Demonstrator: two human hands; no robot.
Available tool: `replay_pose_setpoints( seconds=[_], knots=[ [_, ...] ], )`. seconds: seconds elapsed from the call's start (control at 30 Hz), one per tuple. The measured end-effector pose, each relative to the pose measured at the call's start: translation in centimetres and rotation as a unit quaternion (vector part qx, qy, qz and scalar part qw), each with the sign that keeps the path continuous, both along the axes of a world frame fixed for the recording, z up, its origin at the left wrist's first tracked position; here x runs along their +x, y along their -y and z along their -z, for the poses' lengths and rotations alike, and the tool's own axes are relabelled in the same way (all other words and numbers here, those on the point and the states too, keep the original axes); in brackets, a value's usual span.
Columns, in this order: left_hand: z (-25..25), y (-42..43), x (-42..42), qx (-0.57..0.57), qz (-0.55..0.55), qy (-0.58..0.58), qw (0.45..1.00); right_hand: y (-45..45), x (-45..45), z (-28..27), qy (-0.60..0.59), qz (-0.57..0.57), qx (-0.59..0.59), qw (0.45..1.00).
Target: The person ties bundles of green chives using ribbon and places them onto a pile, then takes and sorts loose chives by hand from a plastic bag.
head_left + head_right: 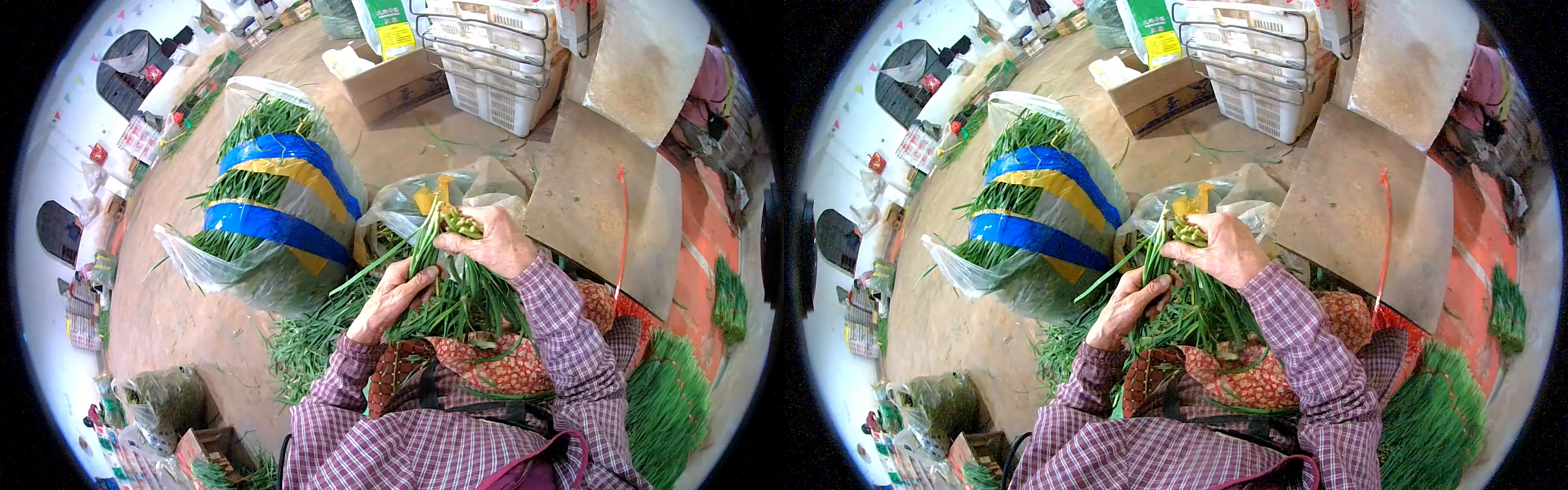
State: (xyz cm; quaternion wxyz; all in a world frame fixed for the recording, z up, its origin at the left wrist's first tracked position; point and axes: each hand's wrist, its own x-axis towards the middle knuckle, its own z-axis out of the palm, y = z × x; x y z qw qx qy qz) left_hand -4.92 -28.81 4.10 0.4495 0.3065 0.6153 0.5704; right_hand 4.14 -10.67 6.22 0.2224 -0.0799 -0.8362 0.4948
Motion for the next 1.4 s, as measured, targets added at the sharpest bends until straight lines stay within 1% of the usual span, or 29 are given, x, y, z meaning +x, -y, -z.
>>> replay_pose_setpoints(
  seconds=[0.03, 0.13, 0.17, 0.23, 0.27, 0.3, 0.37, 0.4, 0.43, 0.5, 0.53, 0.57, 0.63, 0.7, 0.77, 0.8, 0.9, 0.97, 1.0, 1.03, 1.07, 1.1, 1.13, 1.17, 1.23, 1.27, 1.3, 1.37, 1.4],
  knots=[
    [-0.1, 0.1, 0.0, -0.004, 0.006, -0.001, 1.000, 0.0, 0.0, 0.0, -0.001, -0.001, -0.001, 1.000],
    [-0.5, 0.4, 0.1, -0.011, 0.011, -0.015, 1.000, -0.6, 0.4, -0.1, 0.040, 0.008, 0.083, 0.996],
    [-0.6, 0.6, -0.1, -0.019, 0.017, -0.026, 0.999, -1.0, 0.6, -0.1, 0.041, 0.010, 0.083, 0.996],
    [-0.9, 1.0, -0.4, -0.040, 0.035, -0.039, 0.998, -1.8, 1.2, -0.1, 0.033, 0.031, 0.159, 0.986],
    [-0.9, 1.3, -0.5, -0.044, 0.038, -0.018, 0.998, -2.3, 1.1, 0.4, 0.010, 0.056, 0.161, 0.985],
    [-0.9, 1.7, -0.5, -0.049, 0.042, 0.003, 0.998, -2.9, 1.2, 0.6, 0.010, 0.057, 0.162, 0.985],
    [-0.5, 2.2, -0.7, -0.026, 0.005, 0.015, 1.000, -3.7, 1.4, 0.9, 0.022, 0.126, 0.032, 0.991],
    [-0.8, 2.1, -0.7, -0.027, -0.005, 0.005, 1.000, -3.7, 1.6, 0.9, 0.022, 0.126, -0.021, 0.992],
    [-1.2, 2.0, -0.6, -0.029, -0.016, -0.005, 0.999, -3.4, 1.5, 1.0, 0.021, 0.123, -0.021, 0.992],
    [-1.5, 1.3, -0.2, -0.023, -0.013, -0.018, 0.999, -2.6, 1.2, 1.1, -0.028, 0.060, -0.117, 0.991],
    [-1.0, 0.8, 0.1, -0.026, -0.009, -0.027, 0.999, -1.7, 1.2, 0.0, -0.035, 0.017, -0.178, 0.983],
    [-0.7, 0.3, 0.1, -0.013, 0.029, -0.028, 0.999, -1.1, 1.0, -0.7, -0.036, 0.019, -0.177, 0.983],
    [-0.7, -0.6, 1.0, -0.005, 0.052, -0.039, 0.998, -0.4, 0.8, -1.3, -0.012, -0.023, -0.270, 0.963],
    [-0.9, -1.1, 1.3, 0.007, 0.067, -0.038, 0.997, -0.6, 0.8, -0.9, -0.018, -0.028, -0.274, 0.961],
    [-1.1, -1.3, 1.6, -0.023, 0.055, -0.046, 0.997, -0.6, 0.7, -0.8, -0.003, 0.004, -0.241, 0.970],
    [-0.9, -1.4, 1.4, -0.018, 0.064, -0.058, 0.996, -0.6, 0.7, -0.6, -0.002, 0.019, -0.214, 0.977],
    [-0.3, -1.5, 1.6, -0.008, 0.062, -0.071, 0.995, -0.8, 0.9, -0.6, -0.011, 0.015, -0.188, 0.982],
    [-0.4, -1.6, 2.0, -0.006, 0.060, -0.077, 0.995, -0.8, 1.1, -0.6, -0.011, 0.031, -0.185, 0.982],
    [-0.2, -1.6, 2.1, 0.003, 0.044, -0.099, 0.994, -0.9, 1.0, -0.5, -0.012, 0.045, -0.181, 0.982],
    [0.1, -1.6, 2.2, 0.013, 0.027, -0.122, 0.992, -1.5, 1.0, -0.5, -0.035, 0.070, -0.177, 0.981],
    [1.1, -1.2, 1.8, 0.001, 0.039, -0.127, 0.991, -2.4, 1.1, -0.5, -0.058, 0.096, -0.173, 0.978],
    [2.4, -0.7, 1.2, 0.002, 0.042, -0.126, 0.991, -3.1, 2.1, -2.3, -0.091, 0.088, -0.198, 0.972],
    [4.1, 0.1, 0.2, -0.035, 0.057, -0.217, 0.974, -4.1, 2.5, -3.4, -0.154, 0.129, -0.166, 0.965],
    [6.0, 0.9, -0.8, -0.070, 0.073, -0.306, 0.947, -4.7, 3.9, -5.3, -0.143, 0.170, -0.194, 0.956],
    [10.4, 3.3, -3.5, -0.103, 0.125, -0.488, 0.858, -6.5, 5.5, -6.6, -0.178, 0.142, -0.300, 0.926],
    [10.1, 4.3, -3.9, -0.083, 0.113, -0.523, 0.841, -8.1, 5.6, -5.8, -0.171, 0.108, -0.297, 0.933],
    [8.7, 4.9, -4.0, -0.108, 0.123, -0.547, 0.821, -8.5, 4.5, -4.5, -0.132, 0.225, -0.098, 0.960],
    [4.5, 5.2, -4.2, -0.140, 0.098, -0.605, 0.777, -8.2, 3.8, -2.1, -0.075, 0.228, 0.005, 0.971],
    [1.9, 4.8, -4.0, -0.151, 0.091, -0.602, 0.778, -8.0, 4.0, -1.7, -0.061, 0.221, -0.028, 0.973]
  ],
)
